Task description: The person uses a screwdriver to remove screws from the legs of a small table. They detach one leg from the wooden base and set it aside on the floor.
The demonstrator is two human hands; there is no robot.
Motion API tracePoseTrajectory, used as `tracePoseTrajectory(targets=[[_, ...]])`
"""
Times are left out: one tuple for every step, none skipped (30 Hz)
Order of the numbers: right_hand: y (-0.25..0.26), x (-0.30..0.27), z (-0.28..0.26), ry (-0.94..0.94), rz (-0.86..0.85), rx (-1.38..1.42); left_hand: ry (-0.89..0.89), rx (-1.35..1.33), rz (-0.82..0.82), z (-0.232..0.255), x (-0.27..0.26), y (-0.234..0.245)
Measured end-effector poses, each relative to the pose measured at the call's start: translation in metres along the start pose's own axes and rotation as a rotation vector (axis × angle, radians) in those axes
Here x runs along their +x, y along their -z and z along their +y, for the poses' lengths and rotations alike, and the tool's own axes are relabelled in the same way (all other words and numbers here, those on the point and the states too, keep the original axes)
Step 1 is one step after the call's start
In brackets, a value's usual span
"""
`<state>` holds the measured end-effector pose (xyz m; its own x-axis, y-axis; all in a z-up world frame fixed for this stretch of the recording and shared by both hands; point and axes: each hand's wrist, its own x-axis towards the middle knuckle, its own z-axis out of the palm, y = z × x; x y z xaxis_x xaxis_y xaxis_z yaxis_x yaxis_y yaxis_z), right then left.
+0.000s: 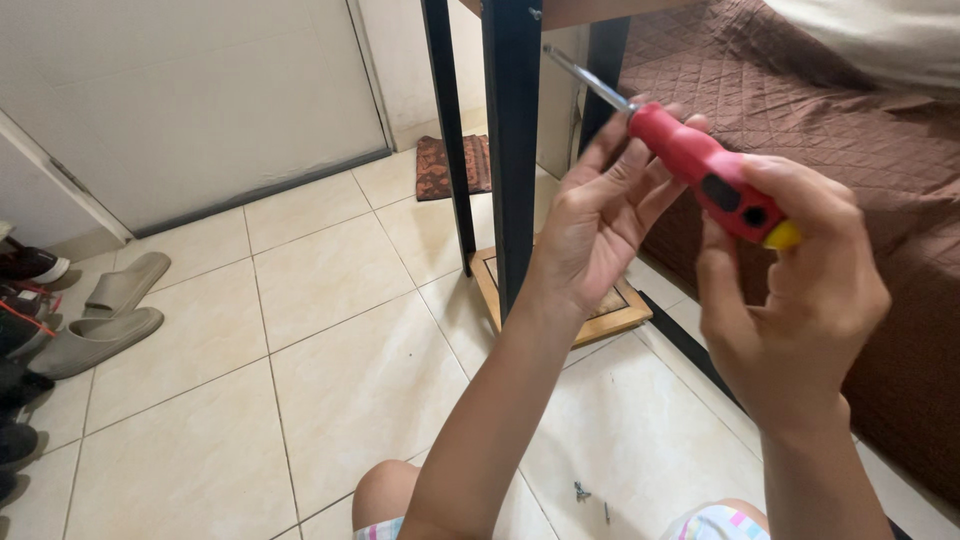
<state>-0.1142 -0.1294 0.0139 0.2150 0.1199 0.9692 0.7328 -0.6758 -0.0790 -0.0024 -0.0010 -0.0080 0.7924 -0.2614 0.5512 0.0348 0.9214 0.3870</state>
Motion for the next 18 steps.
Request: tracePoseTrajectory(targets=[[0.002, -0.004, 0.004, -0.023, 0.012, 0.009, -0.02, 0.041, 0.07, 0.001, 0.0, 0.002], [0.005, -0.008, 0.008, -0.057, 0.028, 0.019, -0.041, 0.096, 0.168, 0.003, 0.003, 0.004], [0.008, -0.012, 0.013, -0.091, 0.044, 0.03, -0.061, 0.151, 0.266, 0.009, 0.009, 0.007], [0.012, -0.018, 0.017, -0.12, 0.05, 0.083, -0.081, 0.205, 0.362, 0.015, 0.018, 0.011], [0.016, -0.025, 0.019, -0.149, 0.057, 0.138, -0.284, 0.568, 0.401, 0.021, 0.027, 0.016], [0.021, -0.03, 0.023, -0.165, 0.05, 0.156, -0.486, 0.931, 0.433, 0.03, 0.036, 0.02], [0.025, -0.035, 0.027, -0.18, 0.042, 0.174, -0.757, 1.289, 0.446, 0.043, 0.045, 0.026], [0.029, -0.039, 0.031, -0.178, 0.026, 0.149, -1.035, 1.641, 0.436, 0.055, 0.054, 0.032], [0.03, -0.043, 0.034, -0.191, 0.031, 0.157, -1.13, 1.786, 0.349, 0.067, 0.061, 0.038], [0.032, -0.046, 0.037, -0.205, 0.038, 0.167, -1.223, 1.93, 0.251, 0.08, 0.068, 0.044], [0.03, -0.049, 0.036, -0.234, 0.065, 0.211, -1.312, 2.072, 0.145, 0.09, 0.075, 0.047], [0.03, -0.051, 0.037, -0.241, 0.072, 0.208, -1.322, 2.164, 0.087, 0.099, 0.081, 0.05], [0.029, -0.053, 0.036, -0.248, 0.08, 0.205, -1.331, 2.256, 0.026, 0.106, 0.086, 0.052], [0.028, -0.054, 0.035, -0.233, 0.071, 0.15, -1.34, 2.344, -0.039, 0.112, 0.091, 0.053], [0.027, -0.054, 0.035, -0.236, 0.069, 0.133, -1.391, 2.369, -0.091, 0.12, 0.097, 0.052], [0.027, -0.054, 0.034, -0.239, 0.067, 0.114, -1.44, 2.393, -0.144, 0.126, 0.102, 0.052], [0.026, -0.053, 0.034, -0.26, 0.073, 0.133, -1.49, 2.414, -0.198, 0.131, 0.106, 0.051], [0.025, -0.053, 0.033, -0.274, 0.076, 0.136, -1.473, 2.415, -0.218, 0.135, 0.107, 0.051]])
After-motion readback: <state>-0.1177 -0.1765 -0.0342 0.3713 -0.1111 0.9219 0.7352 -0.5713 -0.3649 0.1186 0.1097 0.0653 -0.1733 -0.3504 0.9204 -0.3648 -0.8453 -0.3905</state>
